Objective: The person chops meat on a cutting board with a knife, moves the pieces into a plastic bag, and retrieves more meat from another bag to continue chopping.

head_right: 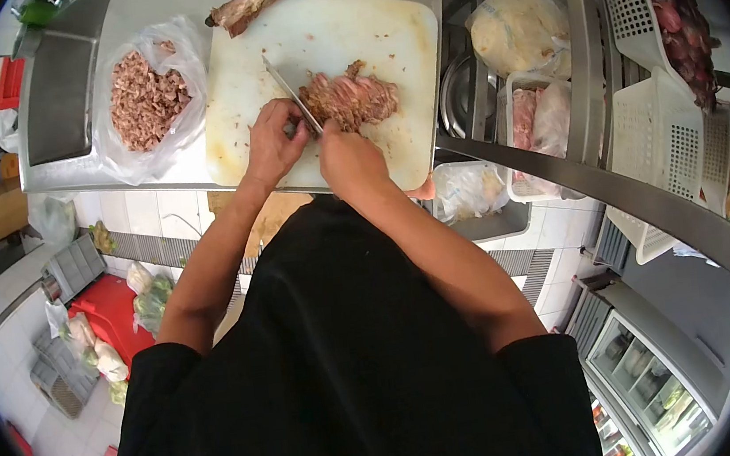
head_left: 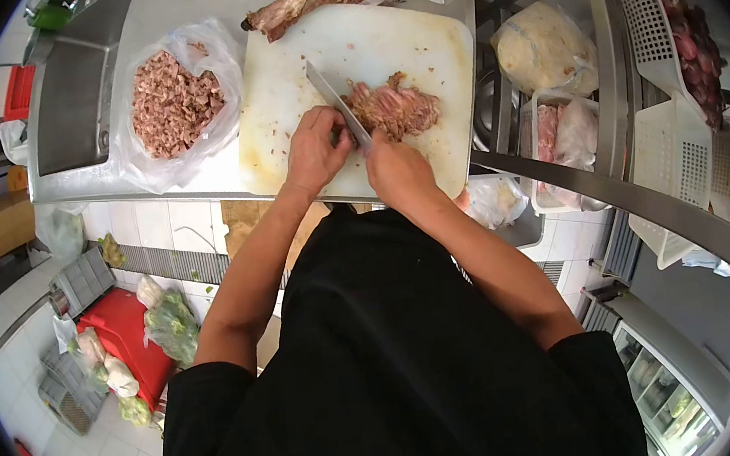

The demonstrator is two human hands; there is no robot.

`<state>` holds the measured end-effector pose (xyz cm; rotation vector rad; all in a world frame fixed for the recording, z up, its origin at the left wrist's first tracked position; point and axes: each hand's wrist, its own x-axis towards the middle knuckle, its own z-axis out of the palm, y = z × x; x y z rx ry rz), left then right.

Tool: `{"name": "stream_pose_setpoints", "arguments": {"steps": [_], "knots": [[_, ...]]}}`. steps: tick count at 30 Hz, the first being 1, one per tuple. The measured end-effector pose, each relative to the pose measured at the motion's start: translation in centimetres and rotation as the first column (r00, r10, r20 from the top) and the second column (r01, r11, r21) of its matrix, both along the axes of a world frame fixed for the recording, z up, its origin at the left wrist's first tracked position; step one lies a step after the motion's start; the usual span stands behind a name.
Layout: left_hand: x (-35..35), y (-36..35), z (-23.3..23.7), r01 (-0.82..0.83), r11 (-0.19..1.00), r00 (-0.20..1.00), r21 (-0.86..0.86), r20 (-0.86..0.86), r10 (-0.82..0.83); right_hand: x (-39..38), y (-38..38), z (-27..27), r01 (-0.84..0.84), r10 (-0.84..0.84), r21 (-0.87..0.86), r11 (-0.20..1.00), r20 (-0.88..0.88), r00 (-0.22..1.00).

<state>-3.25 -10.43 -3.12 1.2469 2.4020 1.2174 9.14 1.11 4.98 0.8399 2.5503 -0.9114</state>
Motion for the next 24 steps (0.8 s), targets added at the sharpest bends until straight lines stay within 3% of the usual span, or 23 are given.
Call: {"name": "stream_pose_setpoints", "arguments": {"steps": [6, 8, 9, 11, 12, 14, 15, 17, 18, 20, 21, 23, 24], "knots": [[0.3, 0.2, 0.2, 0.006, 1.0, 1.0, 0.015, 0.015, -0.006, -2.5, 1.7, -1.4, 0.0, 0.018, 0.08, 0.997, -0.224, 0.974], [0.2, 0.2, 0.5, 0.017, 0.999, 1.0, 0.031, -0.004, -0.017, -0.5, 2.7, -0.5, 0.138, -0.149, -0.059, 0.989, -0.264, 0.953], [0.3, 0.1, 0.3, 0.017, 0.999, 1.0, 0.032, -0.008, -0.016, 0.9, 3.2, 0.0, 0.137, -0.148, -0.058, 0.989, -0.268, 0.952], [0.2, 0.0, -0.1, -0.002, 0.998, 0.995, 0.055, 0.097, -0.004, 4.0, 4.9, 1.0, 0.328, -0.436, -0.337, 0.883, -0.325, 0.84], [0.3, 0.1, 0.2, 0.009, 0.998, 0.996, 0.058, 0.089, -0.014, 5.6, 5.8, 1.0, 0.37, -0.484, -0.349, 0.861, -0.337, 0.808], [0.8, 0.5, 1.1, -0.027, 0.998, 0.988, 0.059, -0.149, 0.035, 9.0, 7.3, 0.4, 0.426, -0.545, -0.362, 0.829, -0.352, 0.761], [0.8, 1.3, 1.9, -0.012, 0.998, 0.988, 0.061, -0.15, 0.021, 10.6, 7.9, 0.1, 0.475, -0.593, -0.371, 0.798, -0.344, 0.728], [1.0, 3.6, 3.4, 0.176, 0.981, 0.953, 0.074, -0.261, -0.152, 13.2, 8.3, 0.0, 0.527, -0.643, -0.378, 0.761, -0.337, 0.688], [1.2, 4.9, 3.4, 0.184, 0.98, 0.952, 0.077, -0.263, -0.158, 14.2, 8.3, 0.2, 0.551, -0.692, -0.435, 0.712, -0.3, 0.657], [1.6, 7.5, 3.2, 0.286, 0.958, 0.853, -0.029, -0.448, -0.268, 15.5, 8.0, 0.2, 0.587, -0.761, -0.517, 0.623, -0.23, 0.606], [1.7, 8.4, 3.1, 0.293, 0.956, 0.85, -0.031, -0.45, -0.275, 16.1, 8.1, -0.1, 0.59, -0.766, -0.519, 0.618, -0.23, 0.6], [2.5, 9.3, 2.7, 0.311, 0.919, 0.88, -0.242, -0.293, -0.375, 17.7, 7.9, -1.1, 0.62, -0.772, -0.507, 0.599, -0.158, 0.616], [2.6, 9.2, 2.4, 0.312, 0.919, 0.878, -0.243, -0.297, -0.376, 18.1, 7.8, -1.3, 0.619, -0.773, -0.51, 0.598, -0.16, 0.614]]}}
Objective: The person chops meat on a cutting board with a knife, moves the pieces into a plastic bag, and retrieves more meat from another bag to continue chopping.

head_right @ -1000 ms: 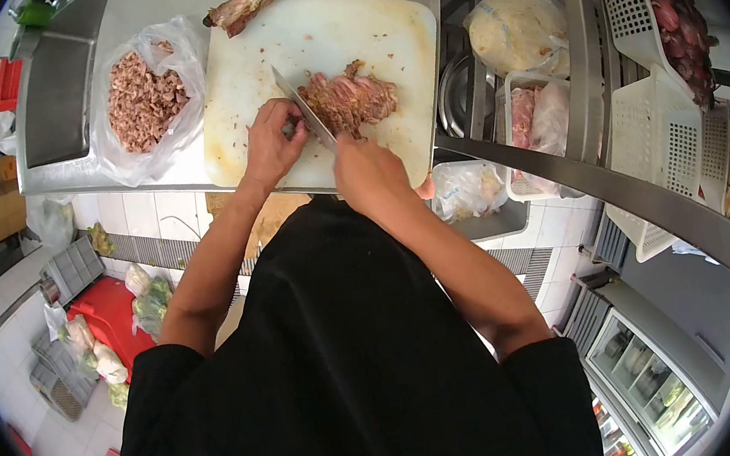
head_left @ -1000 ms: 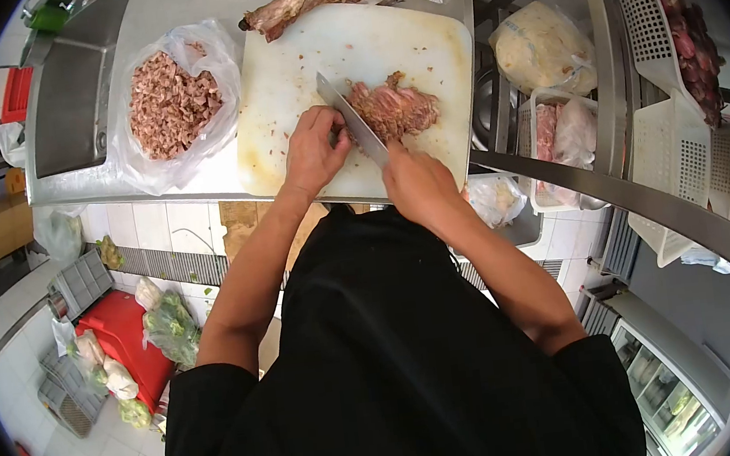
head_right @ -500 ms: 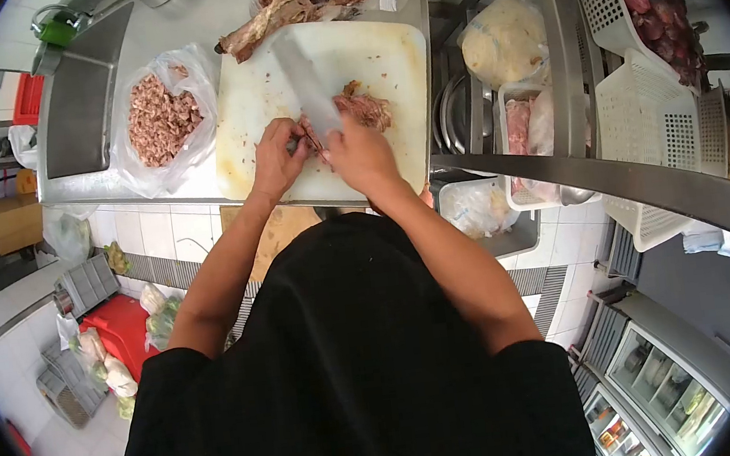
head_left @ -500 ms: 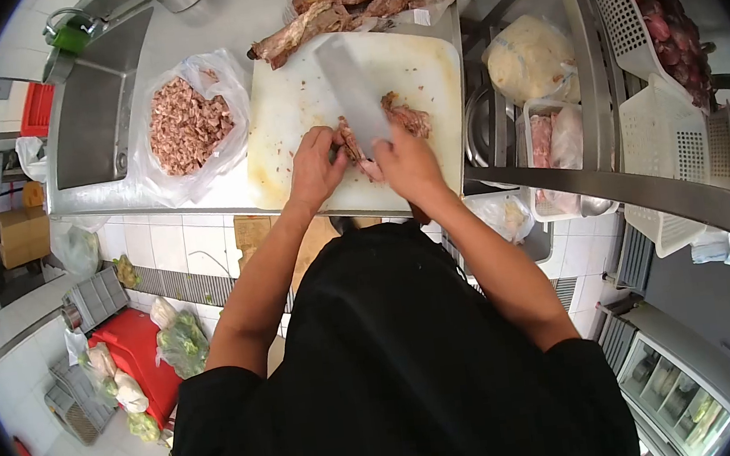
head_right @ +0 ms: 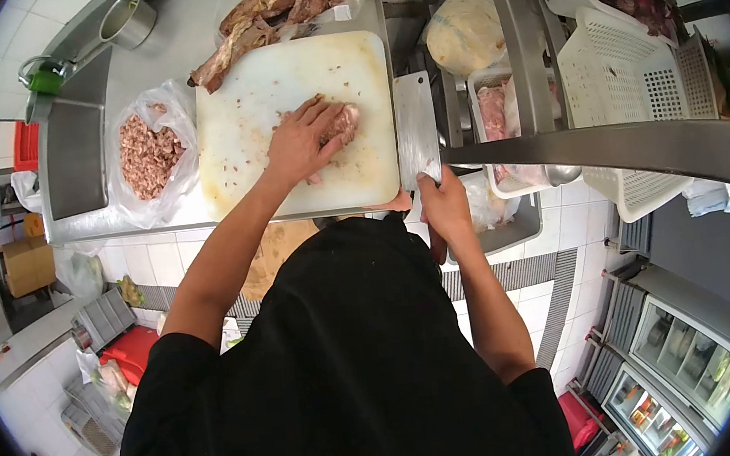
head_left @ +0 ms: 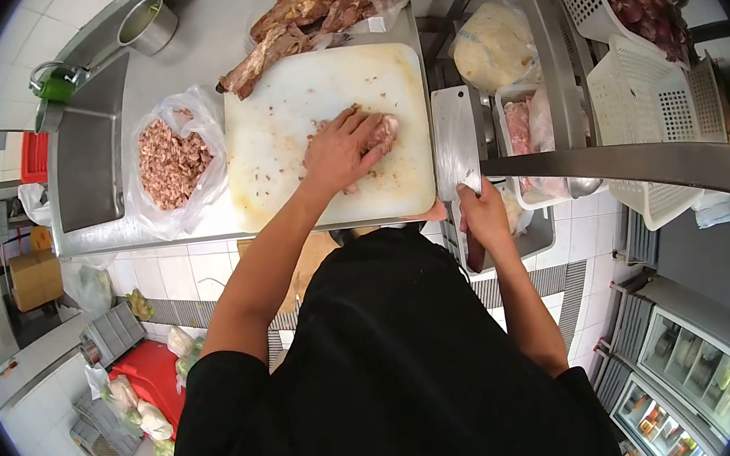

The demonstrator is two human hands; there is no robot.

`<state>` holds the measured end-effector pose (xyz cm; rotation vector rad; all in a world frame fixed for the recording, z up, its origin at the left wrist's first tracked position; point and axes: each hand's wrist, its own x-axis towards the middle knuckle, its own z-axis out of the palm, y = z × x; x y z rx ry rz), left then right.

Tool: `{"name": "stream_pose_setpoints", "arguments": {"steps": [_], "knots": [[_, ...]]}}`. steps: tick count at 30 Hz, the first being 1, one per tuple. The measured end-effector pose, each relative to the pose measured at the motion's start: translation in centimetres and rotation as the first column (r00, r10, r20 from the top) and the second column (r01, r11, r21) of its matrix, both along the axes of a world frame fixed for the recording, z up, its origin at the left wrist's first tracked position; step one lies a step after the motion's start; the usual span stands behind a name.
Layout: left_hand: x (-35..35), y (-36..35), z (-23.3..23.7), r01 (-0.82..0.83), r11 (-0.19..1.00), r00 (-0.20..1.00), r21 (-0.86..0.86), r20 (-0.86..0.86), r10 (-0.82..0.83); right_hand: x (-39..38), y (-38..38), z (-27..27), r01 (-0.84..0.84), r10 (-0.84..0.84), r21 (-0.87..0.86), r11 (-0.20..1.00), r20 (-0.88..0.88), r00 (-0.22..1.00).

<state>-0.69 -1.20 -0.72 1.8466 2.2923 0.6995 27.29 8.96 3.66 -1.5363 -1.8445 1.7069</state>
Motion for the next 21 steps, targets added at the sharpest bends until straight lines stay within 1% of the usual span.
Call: {"name": "stream_pose_setpoints", "arguments": {"steps": [2, 3, 5, 6, 8, 9, 11, 12, 14, 15, 17, 18, 20, 21], "knots": [[-0.4, -0.4, -0.1, 0.032, 0.995, 0.999, -0.093, 0.008, -0.031, 0.4, 0.1, -0.5, -0.011, 0.011, -0.033, 0.999, 0.014, 1.0], [-0.1, -0.3, 0.4, 0.042, 0.995, 0.999, -0.092, -0.003, -0.042, 0.4, 0.2, -0.4, 0.0, 0.0, -0.032, 0.999, 0.004, 1.0], [0.9, 0.1, 1.0, -0.029, 1.0, 0.975, -0.007, -0.221, 0.027, 0.5, 0.2, -0.5, -0.012, 0.012, -0.005, 1.0, 0.02, 1.0], [1.2, 0.8, 1.4, -0.024, 1.0, 0.975, -0.013, -0.222, 0.021, 0.5, 0.3, -0.3, -0.007, 0.007, -0.011, 1.0, 0.018, 1.0], [1.7, 2.4, 2.0, 0.079, 0.994, 0.943, 0.069, -0.328, -0.053, 0.4, 0.5, 0.1, -0.004, 0.003, 0.013, 1.0, 0.007, 1.0], [1.6, 2.9, 1.5, 0.082, 0.995, 0.945, 0.063, -0.322, -0.058, 0.5, 0.6, -0.1, 0.0, 0.0, 0.007, 1.0, 0.013, 1.0], [1.4, 3.7, 0.7, 0.096, 0.994, 0.984, -0.056, -0.144, -0.104, 0.5, 0.9, -0.4, -0.037, 0.037, -0.012, 0.999, -0.007, 0.999], [1.3, 3.5, 0.7, 0.094, 0.994, 0.984, -0.061, -0.146, -0.102, 0.4, 1.0, -0.3, -0.039, 0.039, -0.016, 0.999, -0.01, 0.999], [1.2, 2.9, 0.7, 0.125, 0.981, 0.988, -0.15, -0.068, -0.136, 0.3, 1.1, 0.2, -0.027, 0.027, -0.028, 0.999, -0.001, 1.0], [1.3, 2.5, 0.9, 0.13, 0.98, 0.988, -0.15, -0.069, -0.141, 0.5, 1.3, 0.2, -0.022, 0.022, -0.028, 0.999, -0.002, 1.0], [1.7, 1.3, 1.4, 0.111, 0.986, 0.975, -0.121, -0.181, -0.132, 0.9, 1.4, 0.1, -0.072, 0.072, 0.002, 0.997, 0.067, 0.995], [1.7, 1.0, 1.5, 0.115, 0.986, 0.973, -0.123, -0.185, -0.137, 1.0, 1.5, 0.2, -0.067, 0.067, 0.001, 0.998, 0.063, 0.996], [1.9, 0.8, 1.7, 0.091, 0.985, 0.978, -0.148, -0.174, -0.116, 1.5, 1.6, 0.3, -0.132, 0.126, 0.04, 0.99, 0.129, 0.984], [2.1, 1.0, 1.8, 0.097, 0.984, 0.977, -0.148, -0.177, -0.123, 1.7, 1.6, 0.5, -0.126, 0.119, 0.042, 0.991, 0.127, 0.985]]}}
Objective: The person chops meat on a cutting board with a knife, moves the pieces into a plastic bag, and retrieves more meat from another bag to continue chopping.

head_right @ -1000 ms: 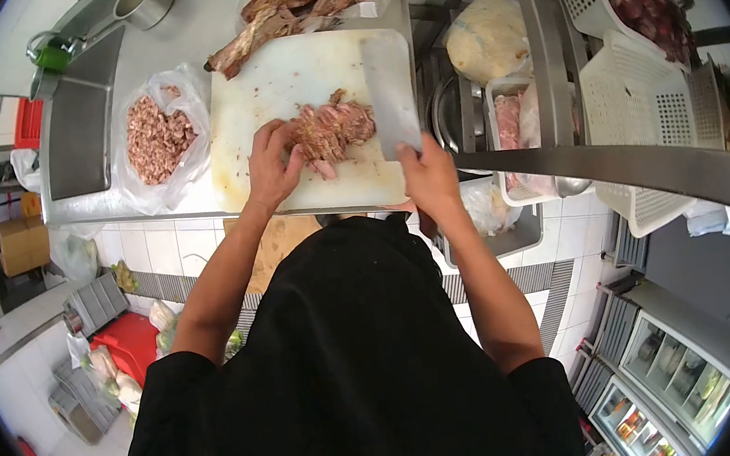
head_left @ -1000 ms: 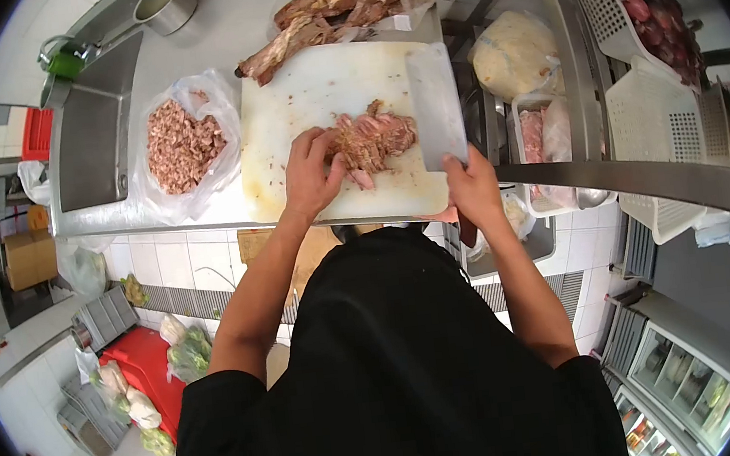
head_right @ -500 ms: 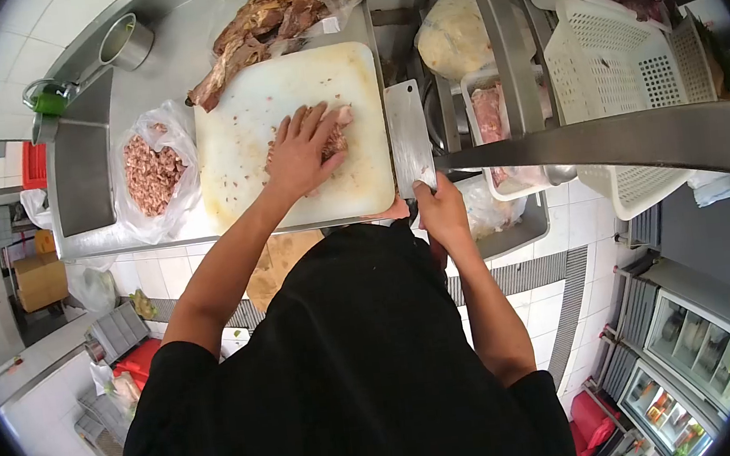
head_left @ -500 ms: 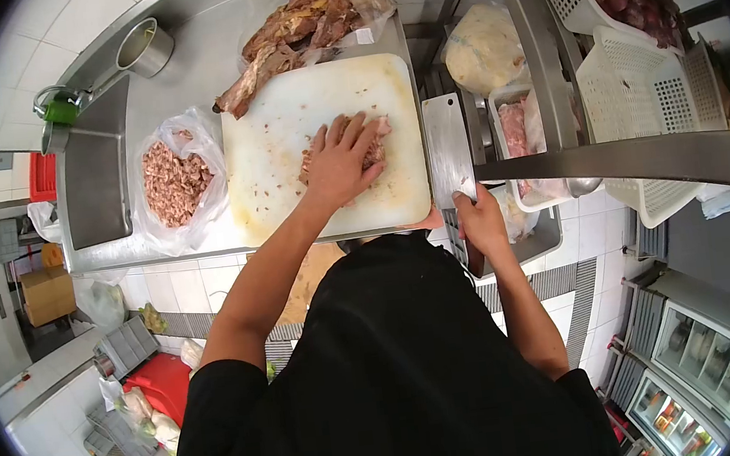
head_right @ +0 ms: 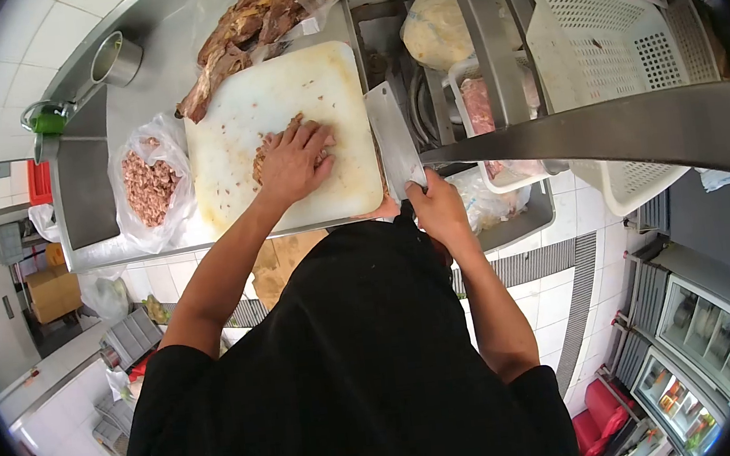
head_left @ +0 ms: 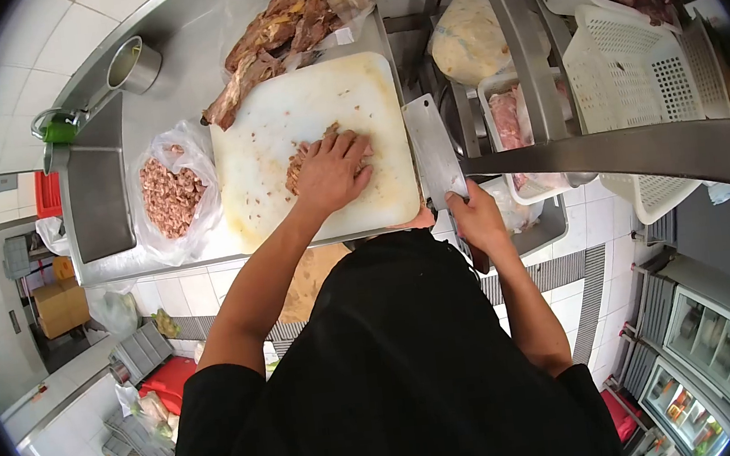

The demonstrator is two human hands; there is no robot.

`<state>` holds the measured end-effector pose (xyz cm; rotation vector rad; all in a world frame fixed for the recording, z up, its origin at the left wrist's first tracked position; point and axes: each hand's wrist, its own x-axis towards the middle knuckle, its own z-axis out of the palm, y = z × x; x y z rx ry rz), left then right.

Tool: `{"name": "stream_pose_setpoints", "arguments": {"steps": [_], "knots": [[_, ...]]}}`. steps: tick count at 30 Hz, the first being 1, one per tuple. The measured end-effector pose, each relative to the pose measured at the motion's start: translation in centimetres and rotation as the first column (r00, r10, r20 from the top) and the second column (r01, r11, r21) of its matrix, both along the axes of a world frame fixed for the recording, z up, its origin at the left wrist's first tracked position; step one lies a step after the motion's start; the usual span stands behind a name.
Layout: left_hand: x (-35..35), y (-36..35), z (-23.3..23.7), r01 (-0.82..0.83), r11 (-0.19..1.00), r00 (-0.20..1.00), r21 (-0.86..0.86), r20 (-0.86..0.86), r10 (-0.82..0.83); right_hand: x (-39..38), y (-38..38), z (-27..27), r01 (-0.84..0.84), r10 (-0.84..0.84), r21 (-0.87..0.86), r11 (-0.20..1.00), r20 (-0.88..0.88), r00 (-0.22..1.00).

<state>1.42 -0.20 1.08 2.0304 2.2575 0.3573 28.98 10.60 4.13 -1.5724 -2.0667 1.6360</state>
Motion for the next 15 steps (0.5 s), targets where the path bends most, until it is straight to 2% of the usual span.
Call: {"name": "stream_pose_setpoints", "arguments": {"steps": [3, 5, 8, 11, 15], "knots": [[0.0, 0.7, 0.3, -0.032, 0.999, 0.997, 0.044, -0.067, 0.035, 0.2, 0.0, 0.1, -0.049, 0.049, 0.019, 0.999, 0.022, 0.999], [-0.1, 1.0, 0.0, -0.059, 0.998, 0.998, 0.001, 0.003, 0.059, 0.3, 0.0, -0.1, -0.067, 0.067, 0.047, 0.997, 0.01, 0.998], [0.6, 1.4, 0.7, -0.129, 0.991, 0.991, -0.038, -0.035, 0.127, 0.5, 0.1, -1.7, -0.098, 0.098, 0.113, 0.989, 0.005, 0.995], [2.0, 2.8, 1.5, -0.166, 0.982, 0.982, -0.093, -0.105, 0.156, 0.5, 0.0, -1.2, -0.104, 0.104, 0.074, 0.992, 0.003, 0.995], [1.7, 5.0, 0.5, -0.161, 0.984, 0.986, -0.076, -0.055, 0.157, 0.7, -0.1, -0.8, -0.116, 0.116, 0.023, 0.993, 0.034, 0.993]]}}
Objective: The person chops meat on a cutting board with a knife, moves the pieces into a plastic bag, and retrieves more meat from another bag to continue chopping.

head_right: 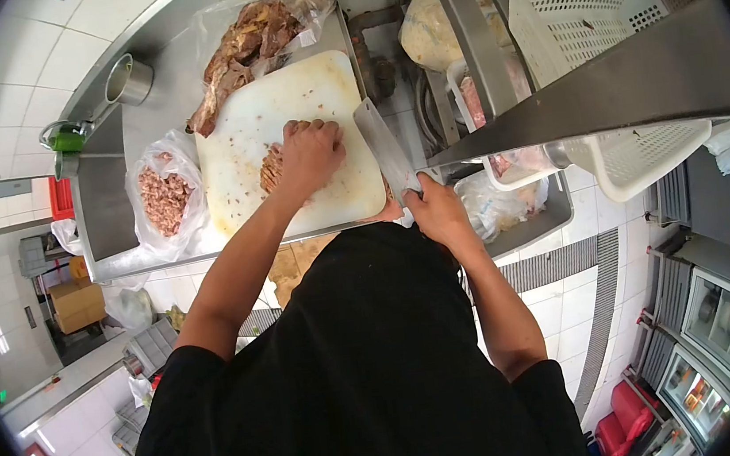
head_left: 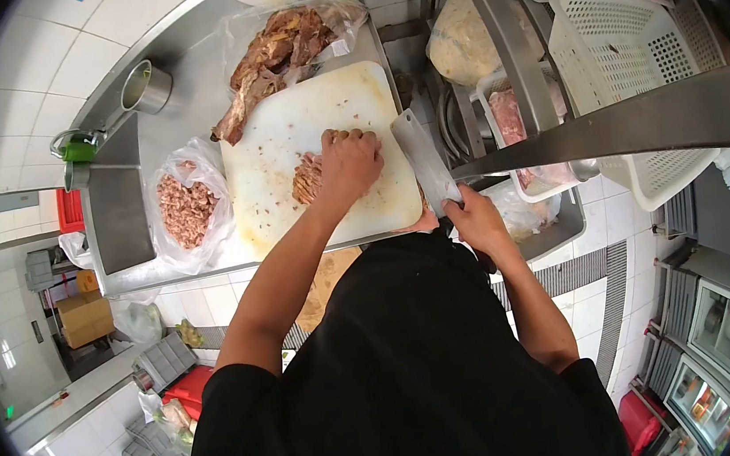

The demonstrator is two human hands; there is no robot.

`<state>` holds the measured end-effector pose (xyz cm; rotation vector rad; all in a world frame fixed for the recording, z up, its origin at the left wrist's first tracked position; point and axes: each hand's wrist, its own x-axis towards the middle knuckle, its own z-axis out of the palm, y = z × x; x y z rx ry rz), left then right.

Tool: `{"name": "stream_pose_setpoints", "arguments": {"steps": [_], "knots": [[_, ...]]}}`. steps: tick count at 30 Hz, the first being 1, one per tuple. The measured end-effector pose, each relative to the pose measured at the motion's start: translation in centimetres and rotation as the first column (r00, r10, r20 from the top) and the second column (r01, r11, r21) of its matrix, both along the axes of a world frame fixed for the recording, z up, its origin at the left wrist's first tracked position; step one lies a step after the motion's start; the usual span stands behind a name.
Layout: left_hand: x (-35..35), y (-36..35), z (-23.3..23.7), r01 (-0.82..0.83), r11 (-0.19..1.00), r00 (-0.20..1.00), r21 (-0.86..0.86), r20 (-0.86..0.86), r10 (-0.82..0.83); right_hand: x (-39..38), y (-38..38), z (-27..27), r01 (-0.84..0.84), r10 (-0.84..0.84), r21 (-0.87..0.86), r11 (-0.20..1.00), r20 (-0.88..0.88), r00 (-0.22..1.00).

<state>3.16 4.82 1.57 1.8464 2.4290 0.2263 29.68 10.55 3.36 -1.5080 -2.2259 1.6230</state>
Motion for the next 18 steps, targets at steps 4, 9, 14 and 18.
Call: {"name": "stream_pose_setpoints", "arguments": {"steps": [4, 9, 14, 18], "knots": [[-2.6, 1.8, -1.1, -0.091, 0.982, 0.94, 0.163, 0.34, 0.031, 0.6, -0.3, -1.0, -0.041, 0.04, 0.042, 0.998, 0.001, 0.999], [-9.2, 1.5, -0.6, -0.431, 0.902, 0.136, 0.0, 0.989, 0.065, 0.9, -0.9, -0.9, -0.054, 0.054, 0.061, 0.997, -0.006, 0.999], [-15.7, -2.1, 0.2, -0.549, 0.832, 0.309, -0.078, 0.906, 0.289, 0.8, -1.1, -1.1, -0.105, 0.108, 0.098, 0.99, -0.019, 0.994], [-18.0, -5.7, -0.9, -0.432, 0.854, 0.898, 0.291, 0.052, 0.437, 0.5, -1.1, -1.3, -0.121, 0.122, 0.098, 0.988, -0.006, 0.993]]}}
